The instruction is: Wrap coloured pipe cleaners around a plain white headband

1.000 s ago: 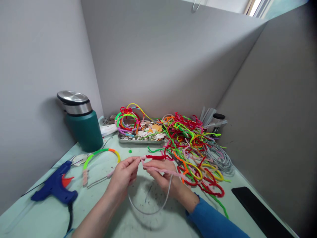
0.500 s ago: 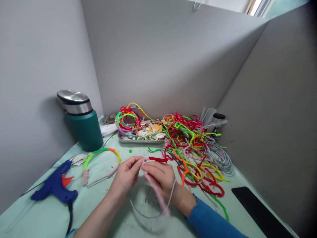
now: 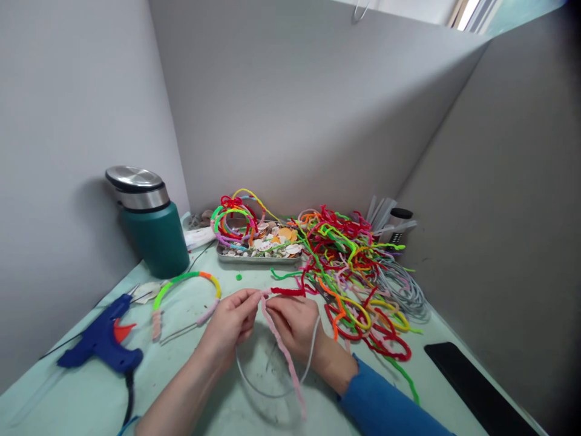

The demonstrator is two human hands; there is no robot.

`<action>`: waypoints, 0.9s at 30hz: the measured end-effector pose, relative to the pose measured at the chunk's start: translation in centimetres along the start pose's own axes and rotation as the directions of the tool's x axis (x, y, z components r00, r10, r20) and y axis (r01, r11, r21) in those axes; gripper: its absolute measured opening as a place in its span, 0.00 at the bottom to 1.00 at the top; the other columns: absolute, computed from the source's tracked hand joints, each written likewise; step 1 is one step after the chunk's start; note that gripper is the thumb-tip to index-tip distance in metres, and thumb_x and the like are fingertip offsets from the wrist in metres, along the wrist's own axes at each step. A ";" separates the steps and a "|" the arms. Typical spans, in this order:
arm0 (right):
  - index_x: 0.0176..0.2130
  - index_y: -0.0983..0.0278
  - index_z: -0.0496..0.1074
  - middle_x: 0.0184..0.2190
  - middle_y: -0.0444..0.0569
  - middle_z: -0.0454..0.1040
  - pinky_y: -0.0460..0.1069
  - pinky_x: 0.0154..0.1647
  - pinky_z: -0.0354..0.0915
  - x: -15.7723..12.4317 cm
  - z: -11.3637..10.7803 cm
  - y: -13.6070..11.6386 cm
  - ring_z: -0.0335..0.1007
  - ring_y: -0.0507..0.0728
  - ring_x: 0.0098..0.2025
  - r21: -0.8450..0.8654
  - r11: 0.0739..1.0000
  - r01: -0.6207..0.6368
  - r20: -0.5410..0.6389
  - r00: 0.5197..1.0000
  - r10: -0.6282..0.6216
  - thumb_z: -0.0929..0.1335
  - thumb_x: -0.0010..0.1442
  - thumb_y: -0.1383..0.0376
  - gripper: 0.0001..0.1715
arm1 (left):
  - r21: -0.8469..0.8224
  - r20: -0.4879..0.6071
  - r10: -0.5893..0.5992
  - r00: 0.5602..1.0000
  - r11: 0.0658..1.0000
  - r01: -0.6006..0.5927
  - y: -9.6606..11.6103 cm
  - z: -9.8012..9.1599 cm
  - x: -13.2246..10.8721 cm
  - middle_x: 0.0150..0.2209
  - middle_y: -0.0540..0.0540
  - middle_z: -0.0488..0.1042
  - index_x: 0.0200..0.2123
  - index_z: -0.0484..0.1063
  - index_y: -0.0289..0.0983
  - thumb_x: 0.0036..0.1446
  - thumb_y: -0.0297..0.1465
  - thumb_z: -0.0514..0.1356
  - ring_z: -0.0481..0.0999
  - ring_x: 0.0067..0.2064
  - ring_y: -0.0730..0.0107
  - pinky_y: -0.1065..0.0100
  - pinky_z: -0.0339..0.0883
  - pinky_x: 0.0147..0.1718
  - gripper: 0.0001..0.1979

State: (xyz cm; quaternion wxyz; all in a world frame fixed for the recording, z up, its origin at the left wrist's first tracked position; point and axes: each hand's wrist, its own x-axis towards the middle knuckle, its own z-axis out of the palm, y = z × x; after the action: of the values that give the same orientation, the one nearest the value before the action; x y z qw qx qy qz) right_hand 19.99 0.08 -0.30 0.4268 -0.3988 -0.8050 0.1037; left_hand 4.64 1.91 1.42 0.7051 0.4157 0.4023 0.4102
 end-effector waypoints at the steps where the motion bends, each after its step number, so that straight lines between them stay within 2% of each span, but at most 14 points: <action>1: 0.40 0.61 0.73 0.34 0.52 0.76 0.52 0.39 0.64 0.0 0.2 0.2 0.71 0.57 0.35 0.015 0.999 -0.048 -0.026 0.998 0.049 0.62 0.60 0.67 0.11 | -0.005 0.009 -0.008 1.000 1.000 0.008 0.0 0.0 0.0 0.15 0.62 0.46 0.29 0.66 0.35 0.46 0.42 0.62 0.40 0.16 0.84 0.78 0.34 0.14 0.17; 4: 0.40 0.61 0.72 0.34 0.50 0.75 0.49 0.33 0.64 0.0 0.7 0.8 0.69 0.54 0.29 0.146 0.970 -0.197 -0.110 0.971 0.214 0.65 0.58 0.64 0.09 | 0.005 0.045 -0.026 0.999 1.000 0.026 0.0 -0.1 -0.1 0.15 0.61 0.47 0.28 0.65 0.35 0.48 0.42 0.62 0.39 0.16 0.84 0.77 0.33 0.14 0.15; 6: 0.41 0.62 0.70 0.35 0.50 0.73 0.48 0.32 0.65 0.1 0.8 1.0 0.69 0.54 0.31 0.261 0.939 -0.225 -0.109 0.959 0.260 0.67 0.57 0.63 0.10 | 0.014 0.075 -0.032 0.997 0.999 0.031 0.1 -0.2 -0.1 0.15 0.61 0.47 0.28 0.65 0.35 0.49 0.41 0.61 0.39 0.16 0.84 0.77 0.33 0.14 0.15; 9: 0.40 0.62 0.71 0.35 0.49 0.73 0.49 0.38 0.64 0.5 0.3 0.9 0.69 0.55 0.38 0.363 0.913 -0.187 -0.046 0.975 0.218 0.67 0.57 0.62 0.10 | 0.029 0.107 -0.040 0.993 0.999 0.037 0.2 -0.3 -0.2 0.15 0.61 0.46 0.29 0.67 0.35 0.49 0.41 0.62 0.39 0.16 0.84 0.76 0.33 0.14 0.14; 13: 0.39 0.62 0.72 0.34 0.49 0.72 0.49 0.38 0.63 0.8 -0.7 0.6 0.68 0.55 0.37 0.383 0.906 -0.180 0.023 0.982 0.185 0.67 0.57 0.63 0.08 | 0.057 0.131 -0.051 0.990 0.997 0.044 0.4 -0.3 -0.4 0.14 0.61 0.46 0.31 0.70 0.34 0.48 0.40 0.62 0.38 0.16 0.84 0.75 0.32 0.14 0.14; 20: 0.37 0.62 0.71 0.32 0.48 0.69 0.48 0.35 0.62 0.7 -0.7 0.3 0.66 0.54 0.34 0.424 0.879 -0.217 0.044 0.975 0.219 0.68 0.56 0.62 0.08 | 0.123 0.130 -0.075 0.989 0.991 0.059 0.5 -0.3 -0.6 0.15 0.60 0.47 0.33 0.74 0.34 0.47 0.41 0.62 0.41 0.16 0.83 0.75 0.32 0.14 0.16; 27: 0.36 0.62 0.68 0.33 0.47 0.67 0.47 0.36 0.62 0.8 -0.5 -0.3 0.64 0.54 0.36 0.531 0.817 -0.226 0.002 0.964 0.265 0.68 0.55 0.63 0.07 | 0.118 0.127 -0.050 0.991 0.992 0.035 0.5 0.2 -0.6 0.15 0.59 0.48 0.30 0.75 0.34 0.46 0.42 0.63 0.42 0.17 0.83 0.75 0.34 0.15 0.16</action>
State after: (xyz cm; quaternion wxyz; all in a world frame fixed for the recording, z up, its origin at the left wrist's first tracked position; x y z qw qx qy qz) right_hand 19.96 0.41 0.65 0.5314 -0.3704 -0.6715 0.3599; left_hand 4.53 1.46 2.10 0.7132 0.4729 0.3872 0.3433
